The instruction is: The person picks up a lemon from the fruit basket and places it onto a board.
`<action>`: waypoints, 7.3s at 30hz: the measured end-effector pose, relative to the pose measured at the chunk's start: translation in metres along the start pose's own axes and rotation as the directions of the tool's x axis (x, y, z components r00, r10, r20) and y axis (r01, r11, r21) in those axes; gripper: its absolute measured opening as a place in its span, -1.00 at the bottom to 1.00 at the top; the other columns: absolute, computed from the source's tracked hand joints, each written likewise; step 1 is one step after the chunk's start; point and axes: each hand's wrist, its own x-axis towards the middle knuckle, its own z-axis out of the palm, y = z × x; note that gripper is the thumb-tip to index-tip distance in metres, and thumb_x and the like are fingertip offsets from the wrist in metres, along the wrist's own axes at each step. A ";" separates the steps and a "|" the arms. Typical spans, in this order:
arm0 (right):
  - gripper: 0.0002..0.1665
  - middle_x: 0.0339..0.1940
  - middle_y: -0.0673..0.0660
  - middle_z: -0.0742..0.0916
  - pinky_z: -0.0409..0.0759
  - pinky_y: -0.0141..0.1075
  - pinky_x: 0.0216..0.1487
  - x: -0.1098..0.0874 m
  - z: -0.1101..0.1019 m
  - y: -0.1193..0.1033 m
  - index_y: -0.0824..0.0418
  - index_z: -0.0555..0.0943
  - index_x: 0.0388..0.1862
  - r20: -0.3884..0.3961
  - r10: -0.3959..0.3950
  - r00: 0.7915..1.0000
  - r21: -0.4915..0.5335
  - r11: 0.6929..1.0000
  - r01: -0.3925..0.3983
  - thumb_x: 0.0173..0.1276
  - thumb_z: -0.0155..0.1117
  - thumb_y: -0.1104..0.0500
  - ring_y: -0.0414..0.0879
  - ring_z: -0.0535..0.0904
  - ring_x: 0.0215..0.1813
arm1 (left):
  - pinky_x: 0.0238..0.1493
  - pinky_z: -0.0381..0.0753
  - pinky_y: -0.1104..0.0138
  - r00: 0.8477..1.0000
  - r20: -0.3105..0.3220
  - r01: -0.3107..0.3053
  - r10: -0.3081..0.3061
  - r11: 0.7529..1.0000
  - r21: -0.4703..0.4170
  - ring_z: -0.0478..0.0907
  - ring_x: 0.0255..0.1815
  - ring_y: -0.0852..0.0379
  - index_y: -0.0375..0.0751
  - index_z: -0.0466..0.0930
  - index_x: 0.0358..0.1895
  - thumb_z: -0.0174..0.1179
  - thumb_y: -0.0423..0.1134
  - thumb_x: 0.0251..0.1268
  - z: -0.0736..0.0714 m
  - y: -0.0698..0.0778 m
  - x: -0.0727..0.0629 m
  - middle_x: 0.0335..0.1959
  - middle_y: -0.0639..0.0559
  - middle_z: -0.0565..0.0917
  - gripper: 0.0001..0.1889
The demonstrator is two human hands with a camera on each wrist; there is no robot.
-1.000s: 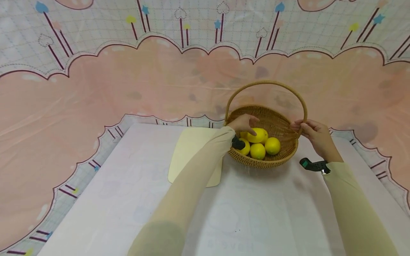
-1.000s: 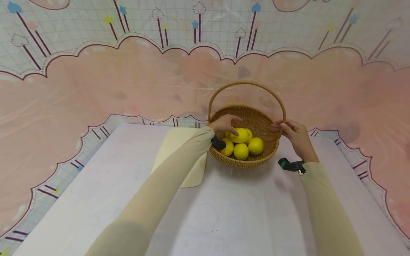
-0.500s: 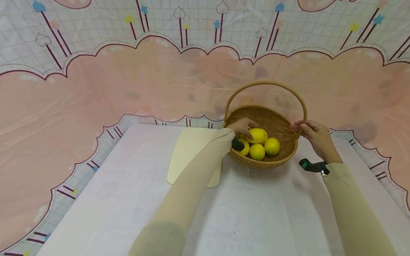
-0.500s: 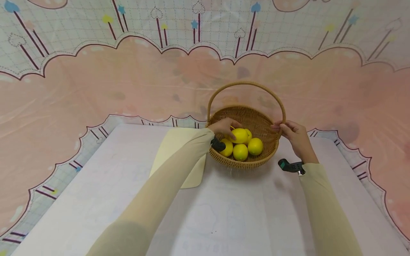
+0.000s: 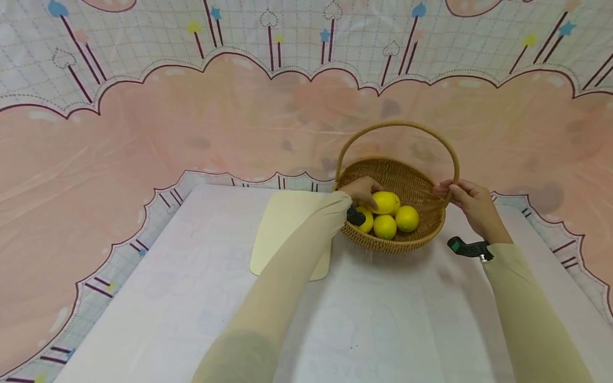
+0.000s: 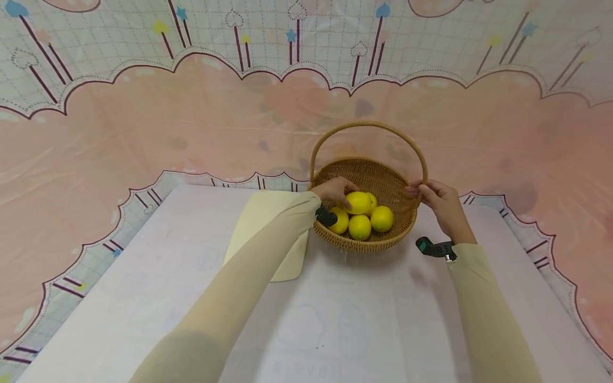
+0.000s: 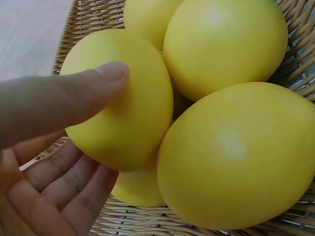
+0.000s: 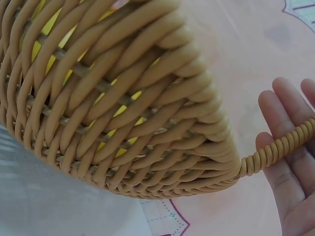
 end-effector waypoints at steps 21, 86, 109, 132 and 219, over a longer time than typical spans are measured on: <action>-0.65 -0.21 -0.15 0.76 0.57 -0.63 -0.04 0.005 0.001 -0.019 0.29 0.57 0.03 -0.011 -0.059 0.998 0.040 0.997 0.060 0.42 0.04 0.11 -0.34 0.66 -0.09 | 0.21 0.51 0.29 1.000 -0.005 0.009 -0.010 0.999 -0.033 0.41 0.27 0.01 -0.20 0.41 0.29 0.29 -0.37 0.15 0.001 0.000 -0.001 0.29 -0.10 0.45 -0.43; -0.57 -0.21 -0.26 0.74 0.56 -0.62 -0.07 0.006 0.001 -0.018 0.32 0.53 0.09 -0.016 -0.028 0.999 -0.093 0.995 0.027 0.43 0.03 0.04 -0.40 0.65 -0.11 | 0.22 0.47 0.36 0.981 -0.144 -0.135 0.127 0.990 -0.048 0.43 0.24 0.09 -0.13 0.41 0.28 0.38 -0.24 0.07 -0.029 0.013 -0.023 0.26 -0.02 0.48 -0.37; -0.58 -0.23 -0.22 0.75 0.57 -0.62 -0.06 0.005 0.001 -0.016 0.38 0.52 0.06 -0.015 -0.050 0.999 -0.041 0.998 0.049 0.44 0.02 0.08 -0.38 0.65 -0.12 | 0.15 0.55 0.38 0.966 -0.152 -0.235 0.208 0.953 -0.193 0.48 0.24 0.01 -0.22 0.40 0.29 0.34 -0.38 0.07 -0.040 0.000 -0.062 0.29 -0.09 0.47 -0.37; -0.69 -0.22 -0.20 0.75 0.55 -0.63 -0.05 0.005 0.002 -0.014 0.19 0.59 -0.01 0.001 -0.069 0.998 -0.016 0.997 0.069 0.44 0.01 0.08 -0.36 0.65 -0.11 | 0.15 0.58 0.29 0.944 -0.282 -0.266 0.170 0.898 -0.350 0.42 0.31 -0.04 -0.22 0.35 0.32 0.33 -0.44 0.06 -0.061 -0.043 -0.131 0.34 -0.13 0.38 -0.33; -0.69 -0.23 -0.25 0.74 0.55 -0.63 -0.08 0.004 0.001 -0.013 0.14 0.59 0.00 -0.024 -0.050 0.998 -0.072 0.996 0.048 0.44 0.00 0.06 -0.40 0.64 -0.11 | 0.34 0.40 0.13 0.923 -0.371 -0.032 -0.103 0.939 -0.342 0.33 0.35 -0.19 -0.38 0.35 0.28 0.26 -0.56 0.03 -0.022 -0.160 -0.080 0.30 -0.28 0.40 -0.36</action>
